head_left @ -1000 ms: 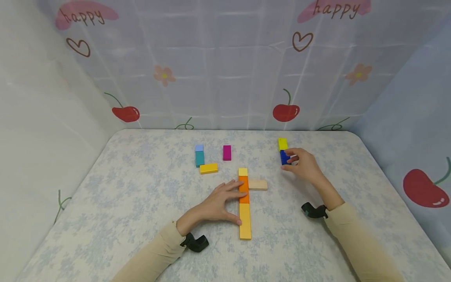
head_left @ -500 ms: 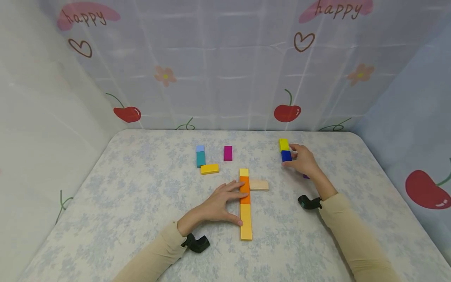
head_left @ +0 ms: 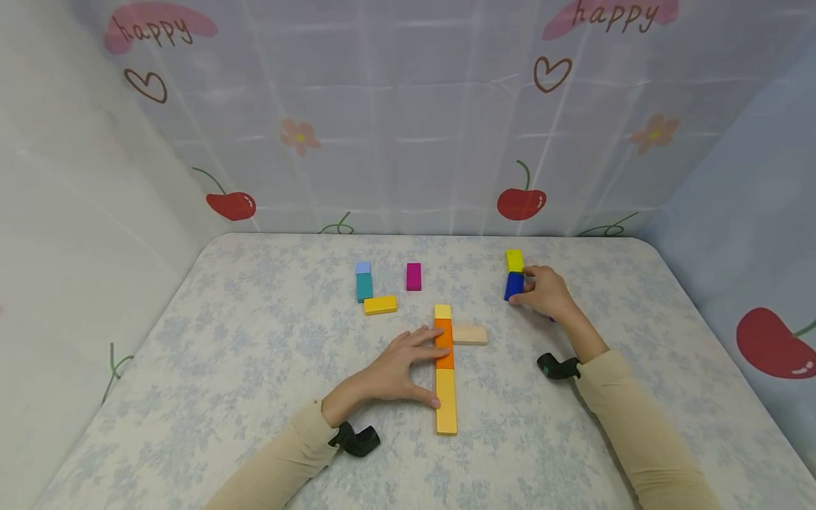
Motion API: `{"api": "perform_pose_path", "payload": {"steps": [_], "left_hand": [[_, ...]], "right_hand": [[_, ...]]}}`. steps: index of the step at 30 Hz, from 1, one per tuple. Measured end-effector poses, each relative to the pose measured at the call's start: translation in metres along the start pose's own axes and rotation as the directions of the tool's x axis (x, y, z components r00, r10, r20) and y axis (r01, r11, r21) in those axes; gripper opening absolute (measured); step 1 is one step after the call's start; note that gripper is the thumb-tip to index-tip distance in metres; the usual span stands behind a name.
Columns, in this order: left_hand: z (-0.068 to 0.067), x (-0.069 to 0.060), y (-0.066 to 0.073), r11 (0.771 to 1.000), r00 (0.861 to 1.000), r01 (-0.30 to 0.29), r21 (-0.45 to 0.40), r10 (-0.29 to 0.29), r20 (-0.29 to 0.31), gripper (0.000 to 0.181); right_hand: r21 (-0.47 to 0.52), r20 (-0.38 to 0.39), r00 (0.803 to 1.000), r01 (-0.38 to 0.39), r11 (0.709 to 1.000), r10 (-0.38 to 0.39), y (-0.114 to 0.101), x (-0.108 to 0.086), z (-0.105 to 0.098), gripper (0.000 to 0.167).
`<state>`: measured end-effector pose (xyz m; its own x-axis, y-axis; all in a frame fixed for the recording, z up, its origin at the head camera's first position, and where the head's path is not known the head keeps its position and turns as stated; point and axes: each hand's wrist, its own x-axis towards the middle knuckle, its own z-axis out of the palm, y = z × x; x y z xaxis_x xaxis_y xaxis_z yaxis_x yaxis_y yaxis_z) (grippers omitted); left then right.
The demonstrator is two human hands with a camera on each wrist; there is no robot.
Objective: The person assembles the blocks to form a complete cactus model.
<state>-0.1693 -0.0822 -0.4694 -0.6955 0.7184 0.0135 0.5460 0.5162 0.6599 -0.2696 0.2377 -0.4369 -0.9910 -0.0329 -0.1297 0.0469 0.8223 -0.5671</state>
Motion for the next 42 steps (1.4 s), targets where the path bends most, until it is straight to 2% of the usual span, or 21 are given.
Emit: {"api": "perform_pose_path", "payload": {"steps": [13,25,30,36,42], "left_hand": [[0.000,0.000,0.001,1.000,1.000,-0.001,-0.002,0.001,-0.002,0.082],[0.000,0.000,0.001,1.000,1.000,-0.002,0.007,0.002,-0.004,0.082],[0.000,0.000,0.001,1.000,1.000,0.001,0.004,-0.001,-0.003,0.082],[-0.001,0.000,0.002,1.000,1.000,0.008,0.004,-0.008,0.002,0.082],[-0.001,0.000,0.004,1.000,1.000,0.010,0.006,-0.010,0.001,0.082]], "right_hand": [[0.037,0.034,0.999,0.010,0.999,-0.012,0.004,-0.001,0.003,0.067],[0.062,0.018,0.999,0.042,0.997,-0.043,0.005,-0.006,0.003,0.065],[0.074,0.030,0.993,0.113,0.991,-0.115,0.002,-0.008,0.004,0.065],[0.113,0.071,0.972,0.215,0.970,-0.224,-0.005,-0.013,0.007,0.061],[0.129,0.106,0.955,0.263,0.956,-0.277,-0.010,-0.016,0.009,0.058]]}}
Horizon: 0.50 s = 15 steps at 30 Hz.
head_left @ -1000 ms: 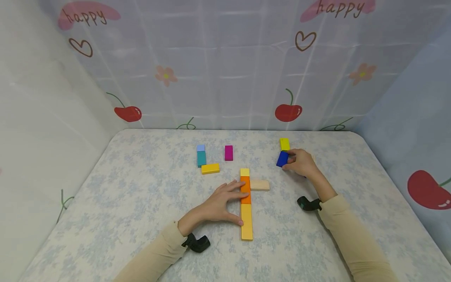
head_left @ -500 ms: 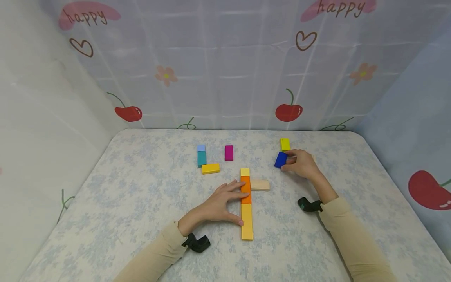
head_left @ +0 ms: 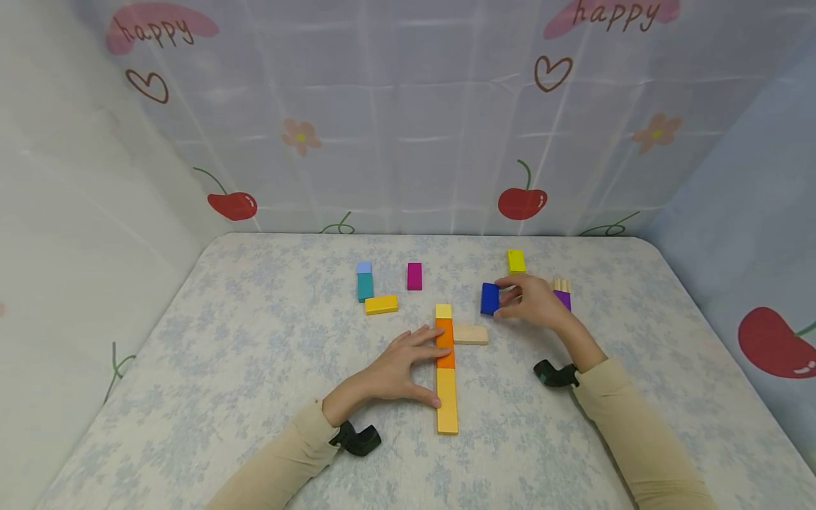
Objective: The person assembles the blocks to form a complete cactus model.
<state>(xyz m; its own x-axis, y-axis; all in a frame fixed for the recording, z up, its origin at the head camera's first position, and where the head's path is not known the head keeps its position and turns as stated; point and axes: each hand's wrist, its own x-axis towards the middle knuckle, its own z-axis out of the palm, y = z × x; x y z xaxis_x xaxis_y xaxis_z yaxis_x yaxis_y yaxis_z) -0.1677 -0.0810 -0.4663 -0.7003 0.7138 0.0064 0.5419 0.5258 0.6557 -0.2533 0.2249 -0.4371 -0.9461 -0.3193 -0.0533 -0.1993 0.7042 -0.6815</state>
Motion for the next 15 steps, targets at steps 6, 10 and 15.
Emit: {"api": "perform_pose_path", "payload": {"steps": [6,10,15], "left_hand": [[-0.0006,0.0000,0.0006,1.000,1.000,0.000,0.000,0.000,0.001,0.082],[-0.0006,0.0001,0.0003,1.000,1.000,0.002,-0.001,-0.002,0.004,0.082],[-0.0004,0.0001,-0.0001,1.000,1.000,0.001,-0.006,-0.001,0.008,0.082]], "right_hand": [[0.001,0.044,0.999,0.015,1.000,-0.015,-0.0005,0.0006,0.0028,0.060],[0.011,0.074,0.997,0.021,1.000,-0.022,-0.0006,0.0008,0.0041,0.061],[0.025,0.095,0.995,0.033,0.999,-0.035,-0.0015,-0.0003,0.0053,0.060]]}}
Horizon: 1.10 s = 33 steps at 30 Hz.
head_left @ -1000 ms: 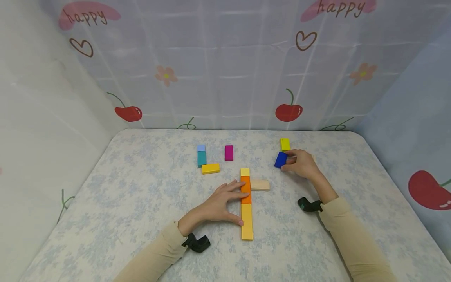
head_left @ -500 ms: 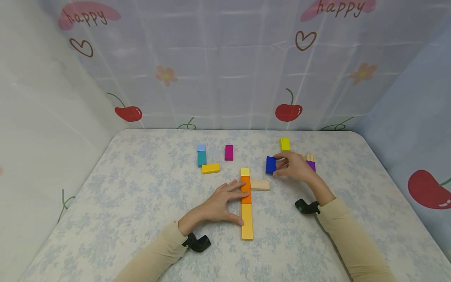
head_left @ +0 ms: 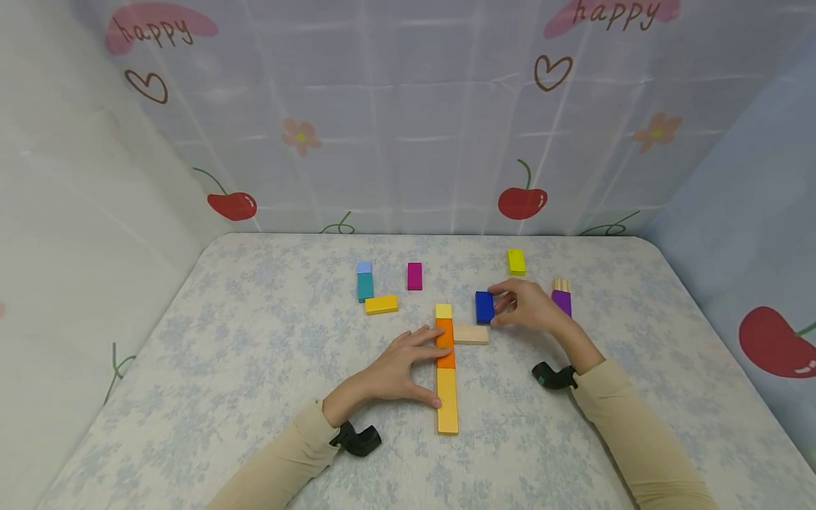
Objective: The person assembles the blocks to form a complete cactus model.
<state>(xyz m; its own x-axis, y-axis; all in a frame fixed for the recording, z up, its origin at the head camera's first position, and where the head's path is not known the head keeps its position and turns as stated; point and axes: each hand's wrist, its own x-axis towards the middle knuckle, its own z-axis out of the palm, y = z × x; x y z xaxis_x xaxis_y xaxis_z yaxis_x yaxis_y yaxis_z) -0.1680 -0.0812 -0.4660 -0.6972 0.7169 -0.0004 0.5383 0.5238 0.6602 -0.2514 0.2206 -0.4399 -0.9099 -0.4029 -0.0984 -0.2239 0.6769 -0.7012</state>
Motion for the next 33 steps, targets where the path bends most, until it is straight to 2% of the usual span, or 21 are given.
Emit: {"api": "perform_pose_path", "payload": {"steps": [16,22,33], "left_hand": [[0.0001,-0.0002,-0.0008,1.000,1.000,-0.001,0.013,0.001,-0.001,0.082],[0.0003,-0.0001,-0.0013,0.999,1.000,-0.021,0.026,0.021,-0.010,0.082],[-0.0011,0.0002,-0.0004,1.000,1.000,-0.004,0.008,0.004,0.006,0.081]], "right_hand": [[-0.004,0.012,0.999,0.048,0.999,-0.048,-0.0003,-0.0004,0.0053,0.059],[-0.006,0.020,0.999,0.048,0.999,-0.048,-0.0002,-0.0011,0.0063,0.059],[0.000,0.022,0.999,0.041,0.999,-0.041,-0.0028,-0.0018,0.0072,0.059]]}}
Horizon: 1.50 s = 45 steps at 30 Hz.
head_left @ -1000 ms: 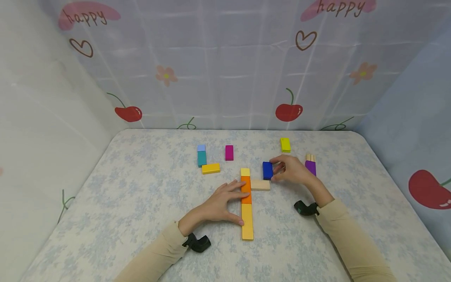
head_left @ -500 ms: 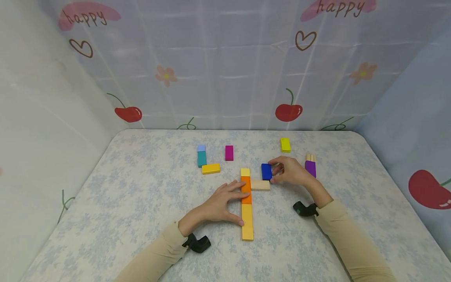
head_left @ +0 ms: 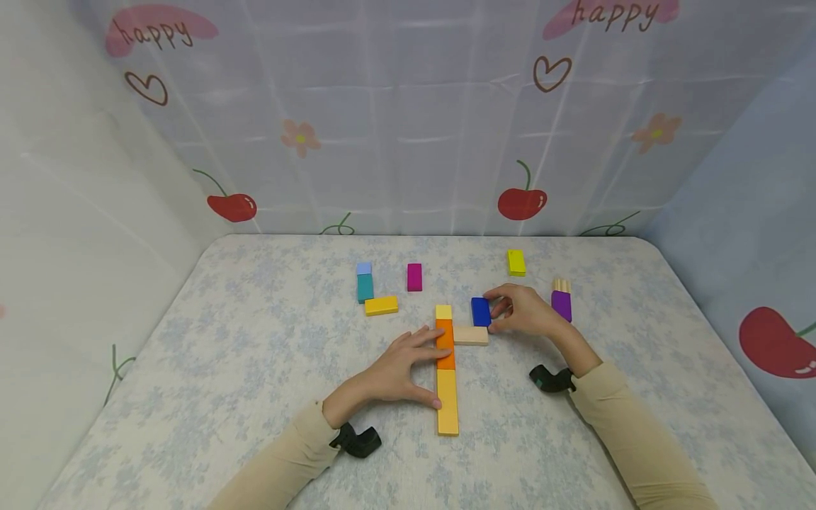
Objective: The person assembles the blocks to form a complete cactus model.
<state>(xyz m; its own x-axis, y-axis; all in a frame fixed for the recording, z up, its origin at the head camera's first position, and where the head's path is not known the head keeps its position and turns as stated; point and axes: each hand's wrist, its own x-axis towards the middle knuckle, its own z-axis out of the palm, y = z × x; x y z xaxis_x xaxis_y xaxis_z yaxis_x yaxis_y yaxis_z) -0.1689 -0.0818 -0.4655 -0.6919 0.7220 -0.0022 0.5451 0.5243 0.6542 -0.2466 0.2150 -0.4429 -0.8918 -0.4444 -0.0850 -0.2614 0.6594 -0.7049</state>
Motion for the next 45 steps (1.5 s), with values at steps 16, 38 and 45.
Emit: {"api": "perform_pose_path", "payload": {"steps": [16,38,45], "left_hand": [[-0.001,0.000,0.002,1.000,1.000,0.007,0.004,-0.007,-0.001,0.082],[0.000,0.001,-0.001,1.000,1.000,-0.013,-0.005,0.013,-0.008,0.081],[0.001,0.000,-0.002,1.000,1.000,-0.008,0.001,0.008,-0.011,0.082]], "right_hand": [[0.004,0.015,1.000,0.004,1.000,-0.004,0.000,0.000,-0.001,0.059],[-0.049,-0.152,0.982,-0.122,0.991,0.113,0.013,0.004,-0.032,0.066],[-0.027,-0.228,0.958,-0.185,0.982,0.174,0.024,0.020,-0.056,0.072]]}}
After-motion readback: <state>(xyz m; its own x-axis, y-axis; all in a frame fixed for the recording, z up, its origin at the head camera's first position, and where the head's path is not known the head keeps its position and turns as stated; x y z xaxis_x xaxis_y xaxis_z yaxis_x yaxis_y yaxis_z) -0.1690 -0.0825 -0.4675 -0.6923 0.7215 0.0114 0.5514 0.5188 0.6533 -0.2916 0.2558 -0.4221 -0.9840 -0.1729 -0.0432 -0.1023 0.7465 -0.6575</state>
